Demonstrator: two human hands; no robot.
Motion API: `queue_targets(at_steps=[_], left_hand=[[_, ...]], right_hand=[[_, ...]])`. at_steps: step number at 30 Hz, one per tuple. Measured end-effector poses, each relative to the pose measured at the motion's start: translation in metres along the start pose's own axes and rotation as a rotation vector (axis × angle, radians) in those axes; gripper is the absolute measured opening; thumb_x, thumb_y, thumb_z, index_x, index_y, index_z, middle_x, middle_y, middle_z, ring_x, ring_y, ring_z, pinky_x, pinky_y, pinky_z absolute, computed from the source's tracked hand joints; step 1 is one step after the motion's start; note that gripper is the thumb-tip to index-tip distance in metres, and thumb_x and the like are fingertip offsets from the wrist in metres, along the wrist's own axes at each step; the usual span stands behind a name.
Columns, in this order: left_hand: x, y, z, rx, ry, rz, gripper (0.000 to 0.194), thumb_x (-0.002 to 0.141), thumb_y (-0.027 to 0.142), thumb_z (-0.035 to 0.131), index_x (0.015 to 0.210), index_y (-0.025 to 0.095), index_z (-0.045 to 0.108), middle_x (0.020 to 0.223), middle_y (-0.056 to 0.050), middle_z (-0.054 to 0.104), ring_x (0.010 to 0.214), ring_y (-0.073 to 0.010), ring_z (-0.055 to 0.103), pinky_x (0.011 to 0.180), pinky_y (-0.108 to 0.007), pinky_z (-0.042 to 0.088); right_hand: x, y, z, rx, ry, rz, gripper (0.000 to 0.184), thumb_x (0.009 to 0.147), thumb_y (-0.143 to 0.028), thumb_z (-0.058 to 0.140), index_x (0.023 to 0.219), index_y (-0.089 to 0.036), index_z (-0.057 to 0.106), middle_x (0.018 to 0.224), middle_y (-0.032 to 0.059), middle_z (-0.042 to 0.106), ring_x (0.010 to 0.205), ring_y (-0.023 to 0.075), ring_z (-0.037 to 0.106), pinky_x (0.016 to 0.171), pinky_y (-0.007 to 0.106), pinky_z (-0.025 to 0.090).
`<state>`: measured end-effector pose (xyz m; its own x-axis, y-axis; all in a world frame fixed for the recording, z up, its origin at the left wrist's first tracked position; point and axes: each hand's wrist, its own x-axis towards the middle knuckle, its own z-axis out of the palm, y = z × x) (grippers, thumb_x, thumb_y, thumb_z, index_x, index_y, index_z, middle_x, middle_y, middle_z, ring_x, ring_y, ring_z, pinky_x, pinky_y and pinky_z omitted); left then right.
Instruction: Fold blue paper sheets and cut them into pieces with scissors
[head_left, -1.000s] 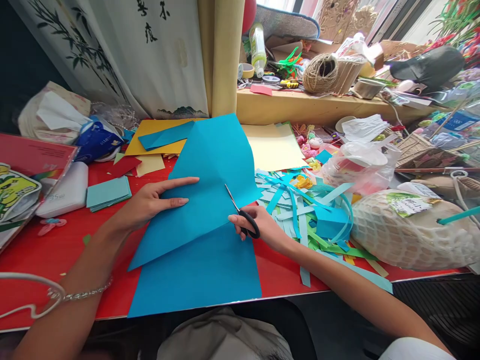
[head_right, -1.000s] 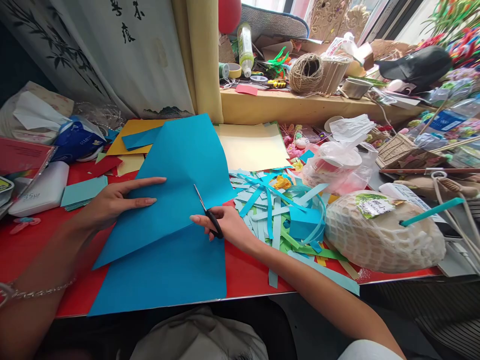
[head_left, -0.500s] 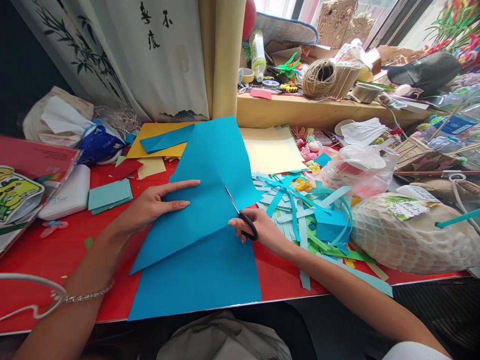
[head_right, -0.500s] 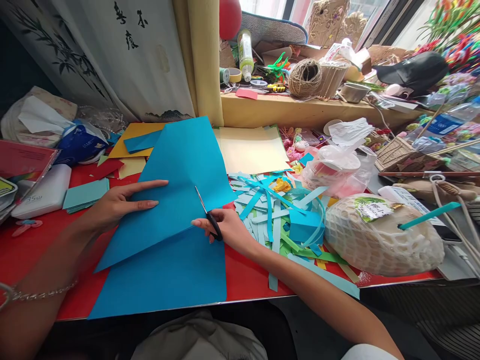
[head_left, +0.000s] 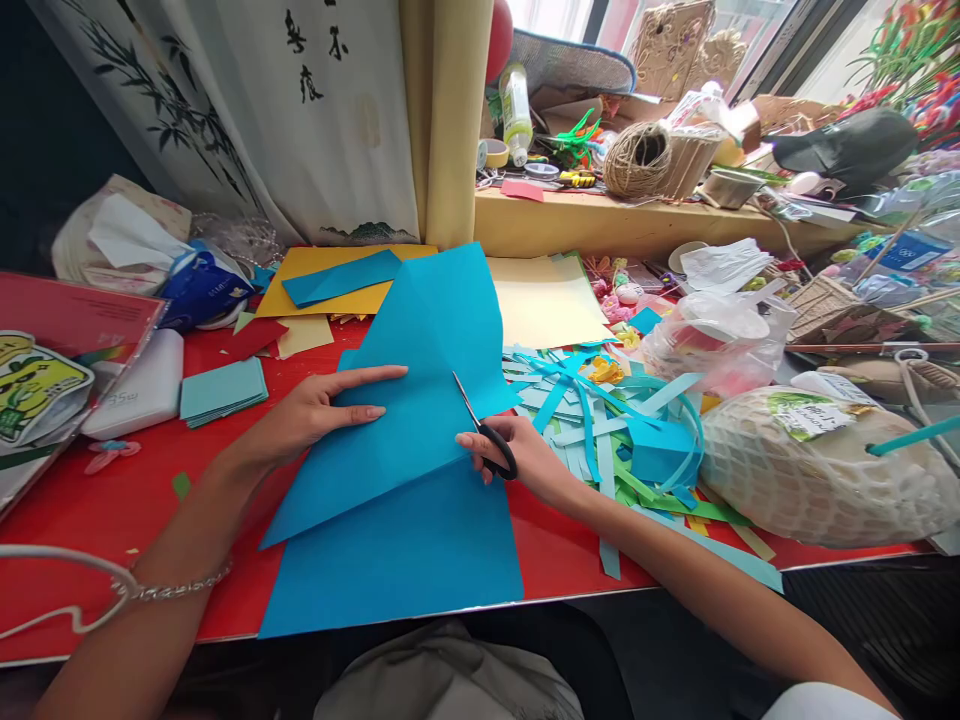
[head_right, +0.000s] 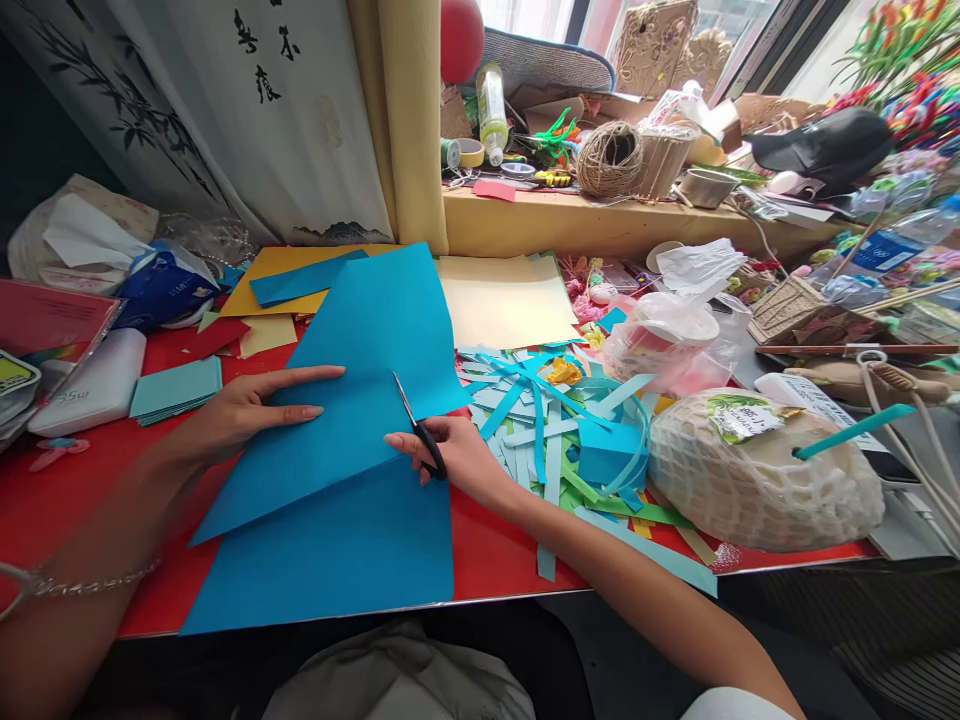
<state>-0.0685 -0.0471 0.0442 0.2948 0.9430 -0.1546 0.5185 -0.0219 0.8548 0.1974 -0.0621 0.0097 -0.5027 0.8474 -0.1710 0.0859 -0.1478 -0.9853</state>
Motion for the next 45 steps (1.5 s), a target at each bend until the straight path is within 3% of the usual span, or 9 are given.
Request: queue_targets(at_steps=[14,23,37,45], left_hand=[[-0.0007,0.0027,0.0011,-0.037,-0.012,-0.050,0.055,0.072,0.050,0.067,0.126,0.042,0.056,0.144,0.008,0.044,0.126,-0.0312,0.046,0.087,-0.030,0.053],[-0.0005,0.0036,0.0026,-0.045,-0.053,-0.043,0.052,0.074,0.050,0.065,0.125,0.045,0.055,0.145,0.009,0.042,0.129,-0.0320,0.043,0.087,-0.030,0.054],[-0.0005,0.0041,0.0048,-0.058,-0.042,-0.056,0.053,0.073,0.051,0.066,0.124,0.044,0.056,0.145,0.009,0.042,0.127,-0.0310,0.045,0.086,-0.029,0.054],[0.0005,0.0036,0.0070,-0.055,-0.051,-0.057,0.051,0.073,0.048,0.067,0.124,0.043,0.057,0.144,0.010,0.044,0.129,-0.0306,0.043,0.084,-0.027,0.055]], right_hand=[[-0.0006,-0.0051,-0.0005,0.014,-0.023,0.054,0.043,0.069,-0.057,0.069,0.066,-0.016,0.056,0.061,0.0004,0.057,0.053,0.0121,0.056,0.055,0.024,0.043],[-0.0003,-0.0042,-0.0022,0.021,-0.025,0.015,0.039,0.072,-0.051,0.069,0.063,-0.017,0.052,0.056,-0.0040,0.048,0.053,0.0117,0.057,0.056,0.024,0.042],[-0.0011,-0.0026,0.0005,0.001,-0.006,0.019,0.046,0.070,-0.062,0.065,0.069,-0.017,0.052,0.062,-0.0025,0.050,0.053,0.0112,0.057,0.053,0.023,0.044],[-0.0012,-0.0018,-0.0004,-0.011,0.004,0.005,0.048,0.071,-0.062,0.063,0.062,-0.019,0.045,0.055,-0.0053,0.040,0.053,0.0126,0.058,0.052,0.024,0.039]])
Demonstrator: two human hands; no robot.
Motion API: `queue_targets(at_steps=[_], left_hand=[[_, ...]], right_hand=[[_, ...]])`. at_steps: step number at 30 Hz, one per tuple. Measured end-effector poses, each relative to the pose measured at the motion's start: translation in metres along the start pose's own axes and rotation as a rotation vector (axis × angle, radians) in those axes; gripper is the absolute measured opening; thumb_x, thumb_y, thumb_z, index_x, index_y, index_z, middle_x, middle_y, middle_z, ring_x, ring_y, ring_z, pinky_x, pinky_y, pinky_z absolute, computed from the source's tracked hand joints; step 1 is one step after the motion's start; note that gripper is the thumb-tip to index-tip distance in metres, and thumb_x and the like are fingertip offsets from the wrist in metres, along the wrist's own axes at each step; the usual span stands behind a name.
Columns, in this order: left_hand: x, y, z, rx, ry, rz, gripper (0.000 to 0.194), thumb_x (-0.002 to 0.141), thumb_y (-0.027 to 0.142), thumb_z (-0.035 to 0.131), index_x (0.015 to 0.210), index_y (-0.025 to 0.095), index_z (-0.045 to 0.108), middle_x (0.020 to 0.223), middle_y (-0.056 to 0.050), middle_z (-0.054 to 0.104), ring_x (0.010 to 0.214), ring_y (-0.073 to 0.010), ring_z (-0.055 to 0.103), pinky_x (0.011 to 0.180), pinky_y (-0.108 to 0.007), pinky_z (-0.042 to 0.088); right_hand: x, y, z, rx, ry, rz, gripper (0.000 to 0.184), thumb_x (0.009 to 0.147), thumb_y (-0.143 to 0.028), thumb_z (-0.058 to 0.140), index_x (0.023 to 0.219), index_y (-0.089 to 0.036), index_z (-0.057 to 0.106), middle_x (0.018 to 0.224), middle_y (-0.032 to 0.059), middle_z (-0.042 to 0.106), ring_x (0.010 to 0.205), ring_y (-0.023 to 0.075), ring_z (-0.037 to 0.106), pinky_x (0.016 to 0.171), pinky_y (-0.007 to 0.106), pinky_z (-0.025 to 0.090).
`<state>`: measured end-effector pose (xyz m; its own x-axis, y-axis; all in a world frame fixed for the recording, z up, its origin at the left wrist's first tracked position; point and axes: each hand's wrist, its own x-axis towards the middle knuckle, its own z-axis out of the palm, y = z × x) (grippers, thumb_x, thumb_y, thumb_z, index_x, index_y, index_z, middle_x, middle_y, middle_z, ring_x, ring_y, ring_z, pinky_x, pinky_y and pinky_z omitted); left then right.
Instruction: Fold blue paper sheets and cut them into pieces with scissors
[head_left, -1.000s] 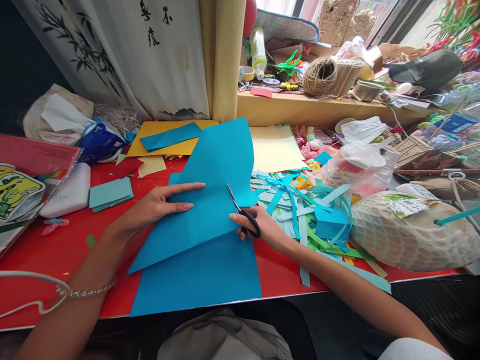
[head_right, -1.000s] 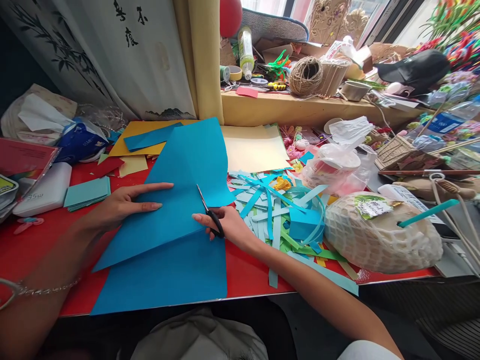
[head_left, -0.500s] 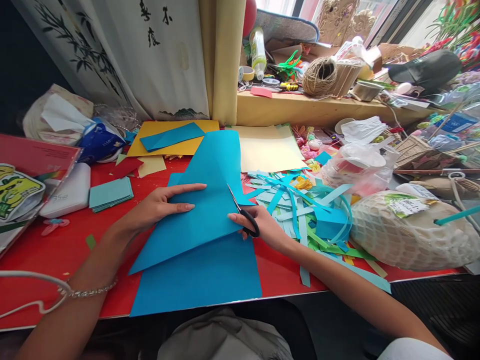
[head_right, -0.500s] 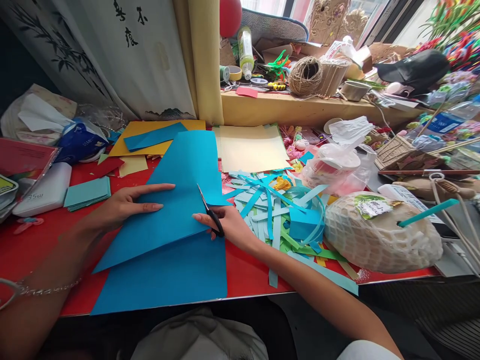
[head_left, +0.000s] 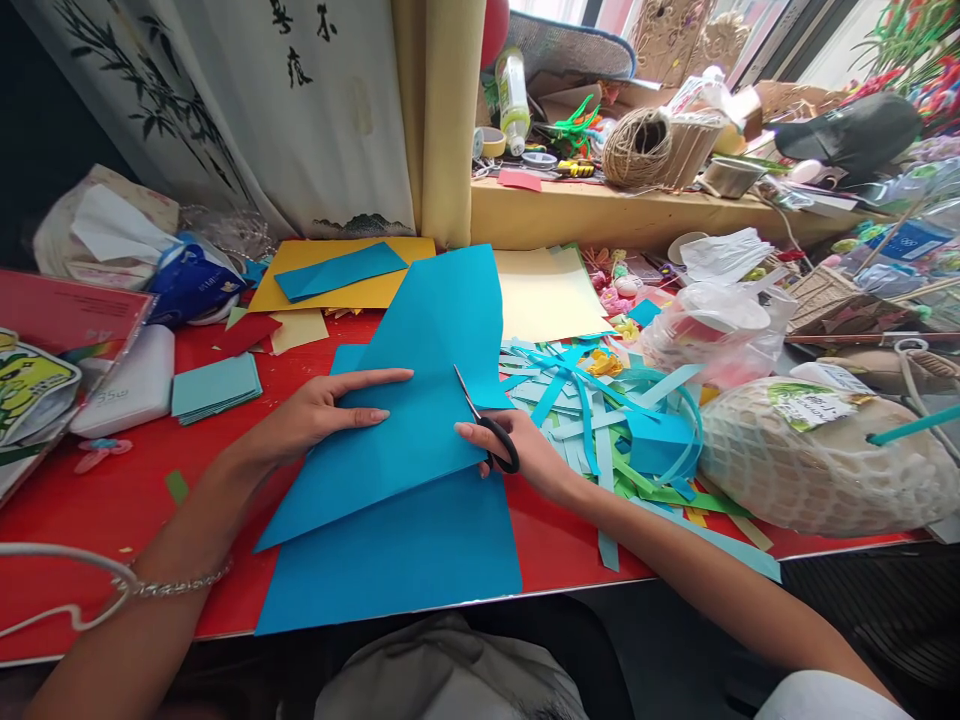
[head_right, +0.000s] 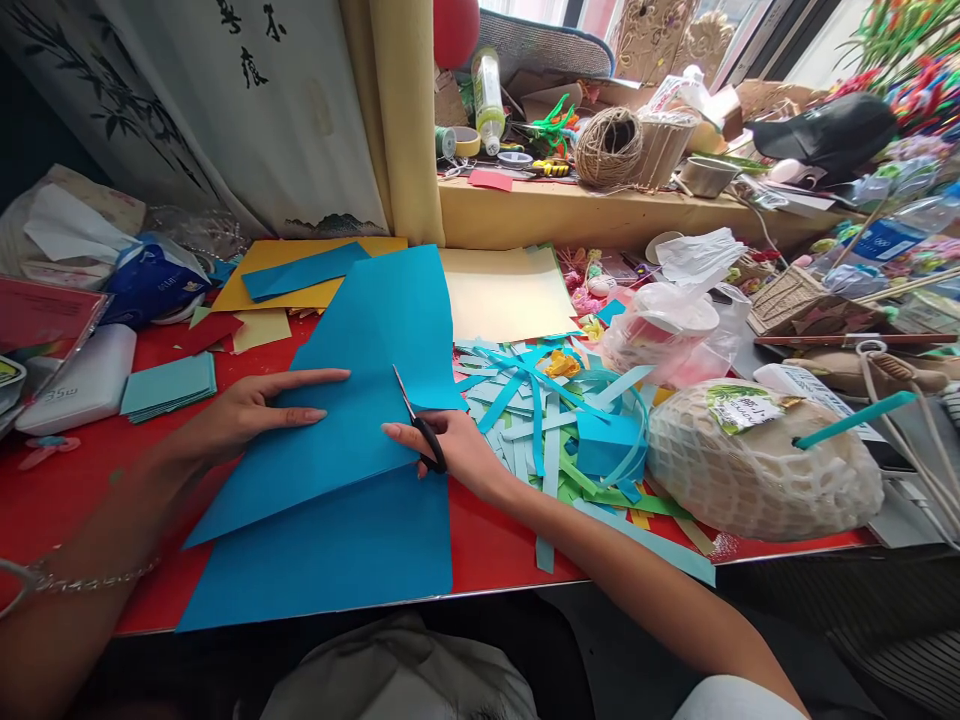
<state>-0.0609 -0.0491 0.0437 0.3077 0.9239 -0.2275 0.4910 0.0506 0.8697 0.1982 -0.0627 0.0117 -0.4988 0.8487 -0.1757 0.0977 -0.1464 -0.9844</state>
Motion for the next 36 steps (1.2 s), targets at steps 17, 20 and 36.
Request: queue_targets(at_steps=[17,20,36], left_hand=[[0.0009,-0.0007,0.0018,-0.023,-0.020,-0.001,0.051,0.073,0.049,0.068,0.123,0.044,0.057,0.142,0.010,0.046,0.124,-0.0303,0.049,0.086,-0.028,0.055],[0.0006,0.0002,0.0020,-0.019,-0.019,0.000,0.048,0.074,0.047,0.067,0.121,0.047,0.058,0.142,0.012,0.046,0.124,-0.0290,0.049,0.084,-0.026,0.055],[0.0008,0.0018,0.0033,-0.071,-0.039,-0.029,0.049,0.075,0.047,0.066,0.123,0.045,0.056,0.144,0.009,0.043,0.124,-0.0306,0.049,0.082,-0.028,0.057]], right_hand=[[0.0014,0.0015,0.0003,0.061,0.013,-0.005,0.045,0.068,-0.059,0.067,0.061,-0.019,0.047,0.058,-0.0057,0.037,0.048,0.0085,0.044,0.052,0.025,0.045],[0.0013,0.0017,0.0001,0.062,0.014,-0.011,0.044,0.069,-0.058,0.067,0.062,-0.018,0.049,0.059,-0.0053,0.037,0.048,0.0083,0.043,0.051,0.024,0.045],[0.0008,0.0043,0.0015,0.077,0.005,-0.016,0.041,0.070,-0.056,0.067,0.068,-0.018,0.051,0.062,-0.0041,0.036,0.054,0.0094,0.043,0.051,0.023,0.048]])
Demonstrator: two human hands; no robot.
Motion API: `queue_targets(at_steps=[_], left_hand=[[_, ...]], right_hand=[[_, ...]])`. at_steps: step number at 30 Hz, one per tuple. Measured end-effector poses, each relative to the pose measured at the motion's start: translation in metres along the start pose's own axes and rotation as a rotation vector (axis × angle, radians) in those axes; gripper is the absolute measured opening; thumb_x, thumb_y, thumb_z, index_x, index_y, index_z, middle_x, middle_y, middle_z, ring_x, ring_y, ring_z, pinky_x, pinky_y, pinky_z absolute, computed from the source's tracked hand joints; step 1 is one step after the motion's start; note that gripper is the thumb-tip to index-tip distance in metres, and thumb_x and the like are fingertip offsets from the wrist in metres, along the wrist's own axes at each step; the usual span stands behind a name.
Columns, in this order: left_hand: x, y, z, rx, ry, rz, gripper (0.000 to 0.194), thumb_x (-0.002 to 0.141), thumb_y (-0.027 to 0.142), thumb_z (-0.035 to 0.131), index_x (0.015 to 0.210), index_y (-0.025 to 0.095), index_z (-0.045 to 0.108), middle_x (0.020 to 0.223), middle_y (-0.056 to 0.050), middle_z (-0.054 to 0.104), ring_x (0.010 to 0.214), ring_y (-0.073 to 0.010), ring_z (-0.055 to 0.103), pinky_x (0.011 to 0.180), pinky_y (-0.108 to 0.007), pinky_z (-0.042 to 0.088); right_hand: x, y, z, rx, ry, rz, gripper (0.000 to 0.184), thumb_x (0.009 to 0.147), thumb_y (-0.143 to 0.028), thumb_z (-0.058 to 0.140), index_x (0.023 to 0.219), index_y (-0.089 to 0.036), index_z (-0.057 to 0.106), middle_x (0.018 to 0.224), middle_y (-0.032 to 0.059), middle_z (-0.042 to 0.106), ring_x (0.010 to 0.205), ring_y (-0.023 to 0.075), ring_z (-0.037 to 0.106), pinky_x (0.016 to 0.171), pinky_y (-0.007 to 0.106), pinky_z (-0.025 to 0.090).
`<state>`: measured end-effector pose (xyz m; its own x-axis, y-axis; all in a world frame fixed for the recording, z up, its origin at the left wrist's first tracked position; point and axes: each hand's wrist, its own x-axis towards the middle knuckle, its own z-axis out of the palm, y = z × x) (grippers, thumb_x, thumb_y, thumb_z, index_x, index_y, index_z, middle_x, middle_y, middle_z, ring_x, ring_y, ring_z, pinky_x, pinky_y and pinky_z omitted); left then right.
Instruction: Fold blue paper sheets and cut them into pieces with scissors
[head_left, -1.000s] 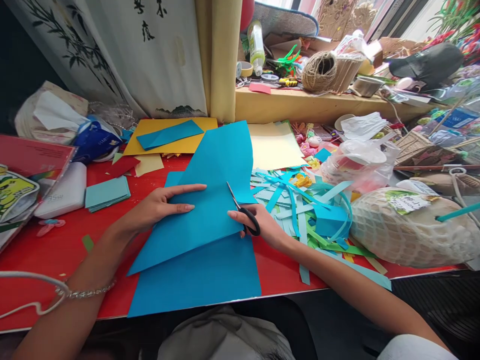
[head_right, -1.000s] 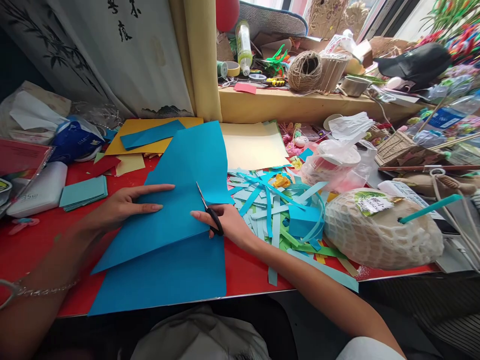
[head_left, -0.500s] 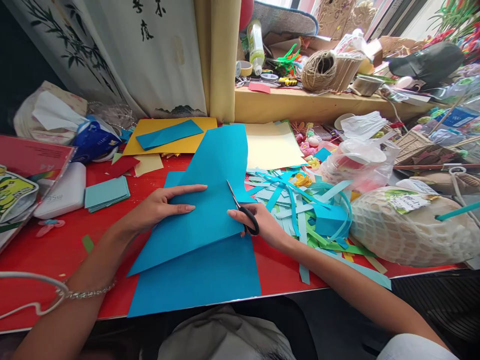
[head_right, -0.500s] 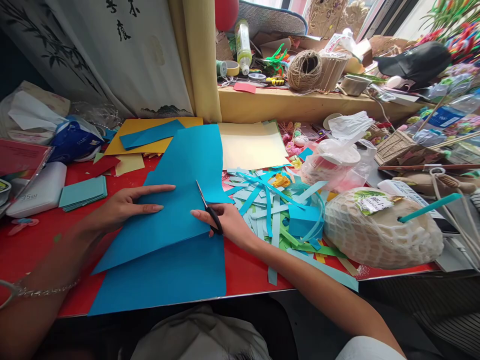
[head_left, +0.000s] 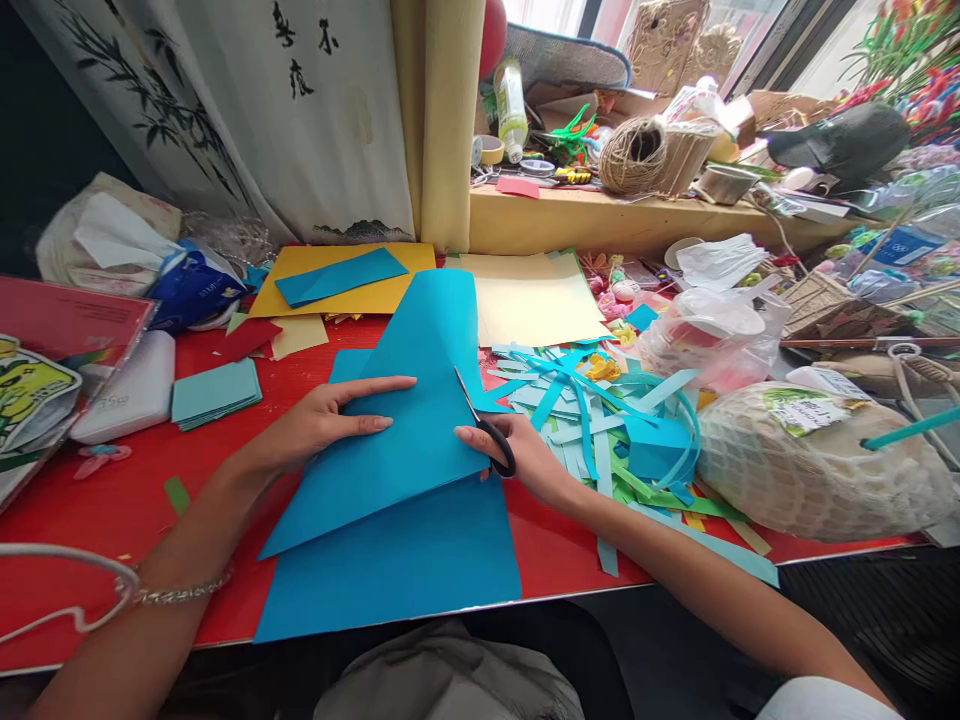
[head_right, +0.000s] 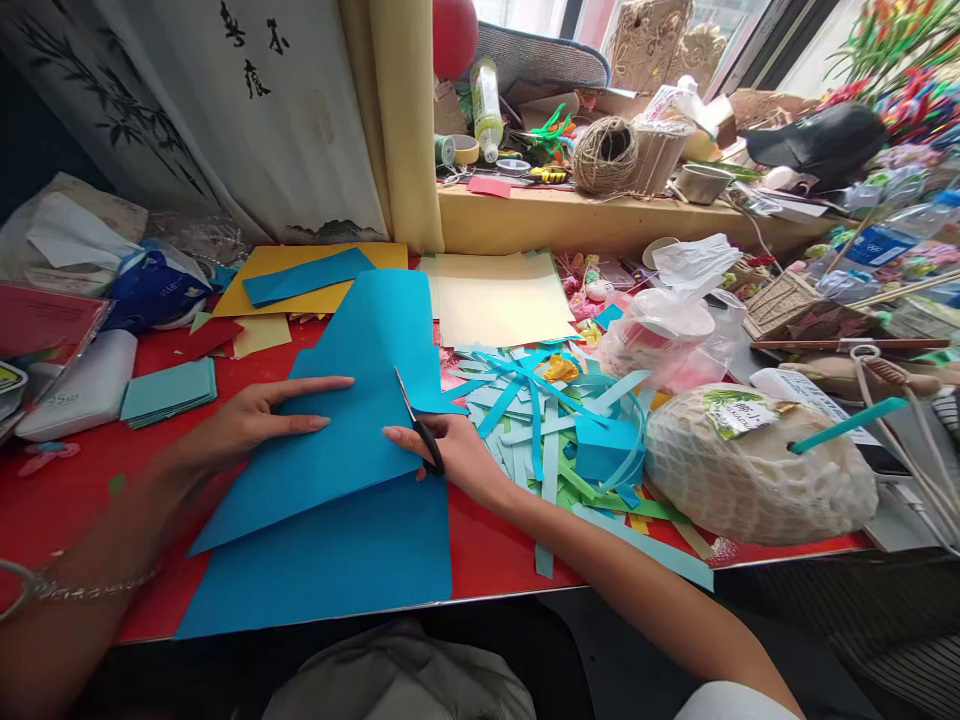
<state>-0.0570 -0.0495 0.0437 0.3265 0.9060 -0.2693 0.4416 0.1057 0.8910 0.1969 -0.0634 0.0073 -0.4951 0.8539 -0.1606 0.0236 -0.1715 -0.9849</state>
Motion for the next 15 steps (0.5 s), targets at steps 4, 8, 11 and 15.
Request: queue_targets(at_steps=[4,8,11,15], left_hand=[[0.0004,-0.0008,0.0010,0.006,-0.027,0.007,0.046,0.077,0.045,0.066,0.122,0.047,0.057,0.143,0.011,0.044,0.124,-0.0285,0.048,0.084,-0.026,0.055],[-0.0005,-0.0016,0.0003,0.015,-0.044,0.019,0.045,0.077,0.044,0.066,0.122,0.048,0.056,0.143,0.012,0.044,0.125,-0.0280,0.048,0.086,-0.025,0.054],[0.0001,-0.0023,0.0000,0.025,-0.045,0.027,0.046,0.078,0.045,0.065,0.122,0.048,0.056,0.143,0.012,0.044,0.125,-0.0277,0.048,0.087,-0.025,0.053],[0.0018,-0.0039,0.0005,0.036,-0.038,0.042,0.044,0.078,0.044,0.066,0.121,0.049,0.057,0.142,0.014,0.045,0.125,-0.0262,0.049,0.088,-0.024,0.052]], right_hand=[[-0.0006,-0.0035,0.0003,-0.045,0.033,-0.004,0.043,0.072,-0.055,0.067,0.061,-0.019,0.045,0.057,-0.0053,0.035,0.049,0.0082,0.038,0.046,0.022,0.039],[-0.0008,-0.0061,-0.0001,-0.077,0.037,0.007,0.043,0.075,-0.053,0.065,0.059,-0.019,0.043,0.055,-0.0054,0.035,0.048,0.0079,0.037,0.045,0.022,0.031],[-0.0005,-0.0048,-0.0008,-0.073,0.028,-0.005,0.043,0.076,-0.051,0.065,0.059,-0.019,0.042,0.055,-0.0056,0.033,0.048,0.0076,0.035,0.045,0.022,0.028],[0.0000,-0.0013,-0.0014,-0.083,0.026,-0.027,0.042,0.077,-0.050,0.064,0.060,-0.019,0.041,0.055,-0.0056,0.033,0.048,0.0077,0.032,0.046,0.023,0.026]])
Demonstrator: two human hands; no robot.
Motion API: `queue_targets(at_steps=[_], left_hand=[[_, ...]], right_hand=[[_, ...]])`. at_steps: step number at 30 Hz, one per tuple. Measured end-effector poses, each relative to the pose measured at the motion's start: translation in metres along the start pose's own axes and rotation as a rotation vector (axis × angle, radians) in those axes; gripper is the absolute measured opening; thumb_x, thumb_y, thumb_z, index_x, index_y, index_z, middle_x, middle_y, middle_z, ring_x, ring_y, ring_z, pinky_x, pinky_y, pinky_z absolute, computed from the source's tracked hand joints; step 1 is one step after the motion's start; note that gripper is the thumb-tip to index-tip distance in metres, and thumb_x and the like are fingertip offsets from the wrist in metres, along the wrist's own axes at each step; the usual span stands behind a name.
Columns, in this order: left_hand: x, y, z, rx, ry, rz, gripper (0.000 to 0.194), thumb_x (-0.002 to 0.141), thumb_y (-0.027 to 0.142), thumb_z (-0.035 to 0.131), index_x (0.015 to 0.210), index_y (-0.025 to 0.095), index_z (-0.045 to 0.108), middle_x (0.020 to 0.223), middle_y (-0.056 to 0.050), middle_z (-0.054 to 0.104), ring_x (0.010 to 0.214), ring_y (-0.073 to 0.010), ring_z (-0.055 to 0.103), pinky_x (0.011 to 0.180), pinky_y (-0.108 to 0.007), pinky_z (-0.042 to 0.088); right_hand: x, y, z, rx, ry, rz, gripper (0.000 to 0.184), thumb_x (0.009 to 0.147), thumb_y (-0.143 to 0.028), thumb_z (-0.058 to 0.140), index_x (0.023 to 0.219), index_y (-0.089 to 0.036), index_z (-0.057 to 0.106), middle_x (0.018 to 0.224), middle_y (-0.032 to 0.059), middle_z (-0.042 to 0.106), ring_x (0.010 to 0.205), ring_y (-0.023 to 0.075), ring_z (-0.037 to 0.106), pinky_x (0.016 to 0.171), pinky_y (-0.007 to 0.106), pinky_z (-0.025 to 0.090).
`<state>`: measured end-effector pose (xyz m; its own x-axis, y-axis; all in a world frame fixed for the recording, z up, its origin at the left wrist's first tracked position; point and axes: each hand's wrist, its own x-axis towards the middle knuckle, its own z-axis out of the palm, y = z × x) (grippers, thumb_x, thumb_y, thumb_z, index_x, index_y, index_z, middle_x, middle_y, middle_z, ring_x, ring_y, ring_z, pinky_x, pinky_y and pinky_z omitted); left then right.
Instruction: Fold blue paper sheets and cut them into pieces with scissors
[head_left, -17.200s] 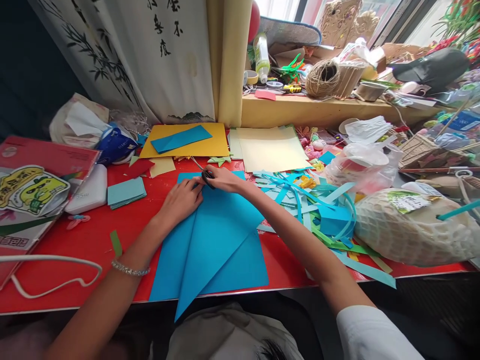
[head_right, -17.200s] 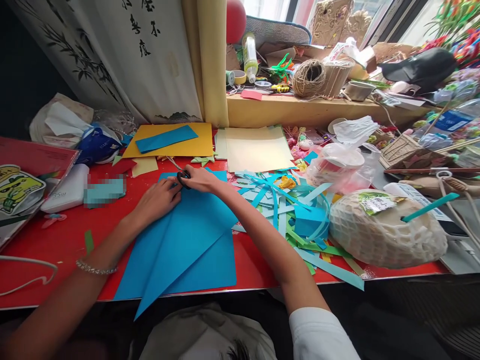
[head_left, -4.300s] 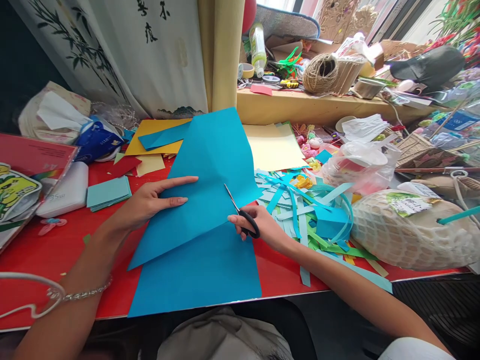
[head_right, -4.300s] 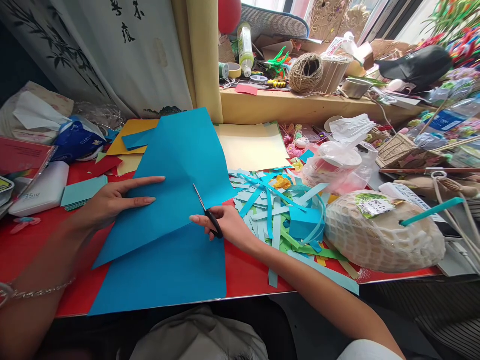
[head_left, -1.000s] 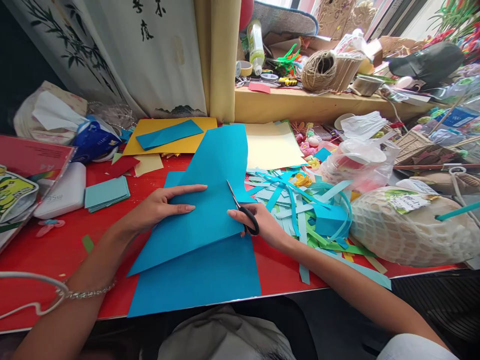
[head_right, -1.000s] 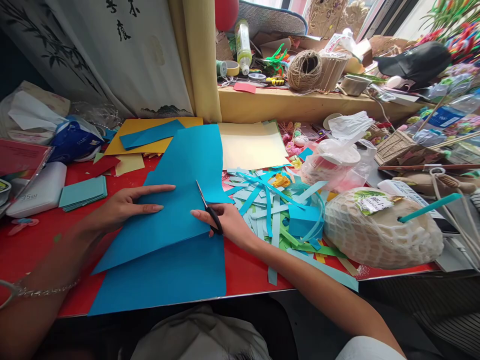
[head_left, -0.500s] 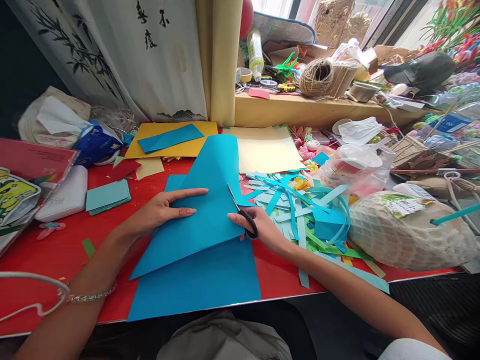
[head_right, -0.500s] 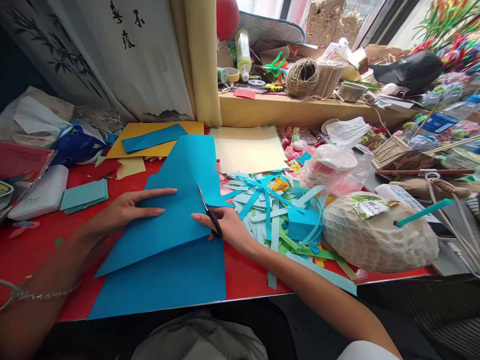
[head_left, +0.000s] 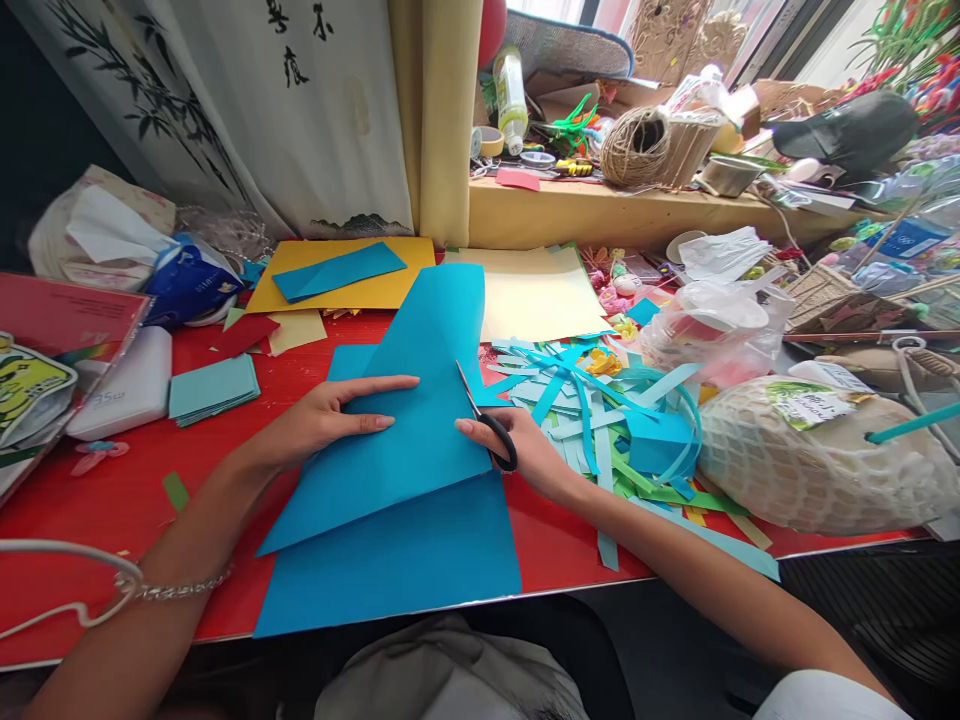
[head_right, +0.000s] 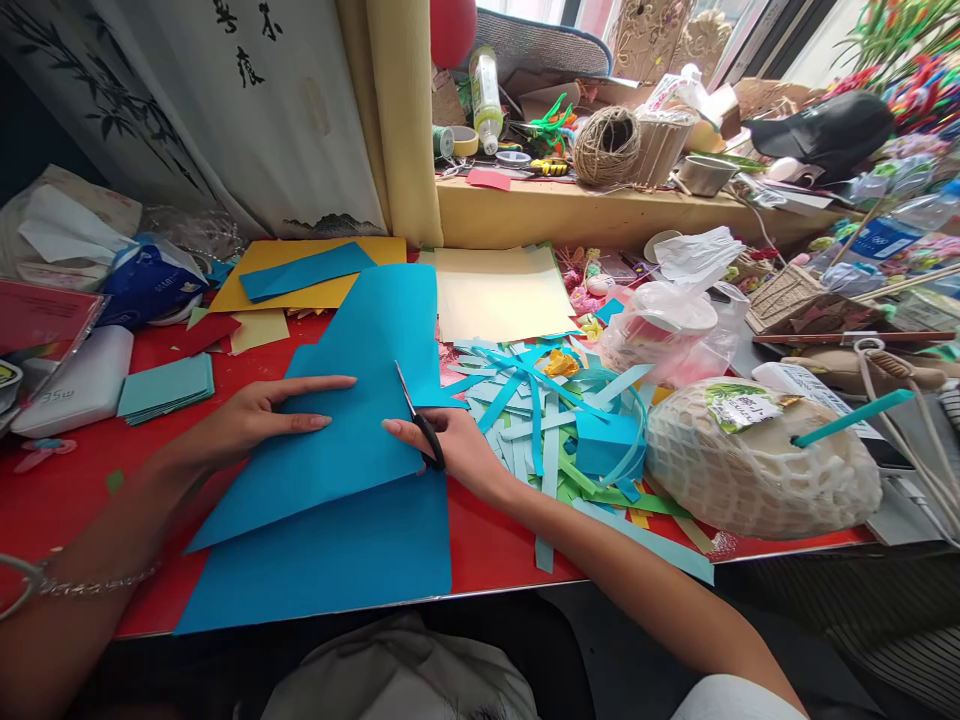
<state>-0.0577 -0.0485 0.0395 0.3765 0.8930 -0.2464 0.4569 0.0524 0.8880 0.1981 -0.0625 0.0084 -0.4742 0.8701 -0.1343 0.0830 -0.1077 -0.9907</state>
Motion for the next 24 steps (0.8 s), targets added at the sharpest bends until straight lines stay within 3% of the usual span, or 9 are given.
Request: queue_targets(at_steps=[24], left_hand=[[-0.0018,0.0043,0.0029,-0.009,-0.006,-0.015,0.044,0.077,0.044,0.066,0.120,0.049,0.057,0.142,0.013,0.045,0.124,-0.0262,0.049,0.085,-0.025,0.054]], right_hand=[[-0.0003,-0.0008,0.0004,0.019,-0.005,0.012,0.041,0.078,-0.053,0.062,0.063,-0.019,0.045,0.058,-0.0055,0.034,0.050,0.0079,0.033,0.046,0.024,0.024]])
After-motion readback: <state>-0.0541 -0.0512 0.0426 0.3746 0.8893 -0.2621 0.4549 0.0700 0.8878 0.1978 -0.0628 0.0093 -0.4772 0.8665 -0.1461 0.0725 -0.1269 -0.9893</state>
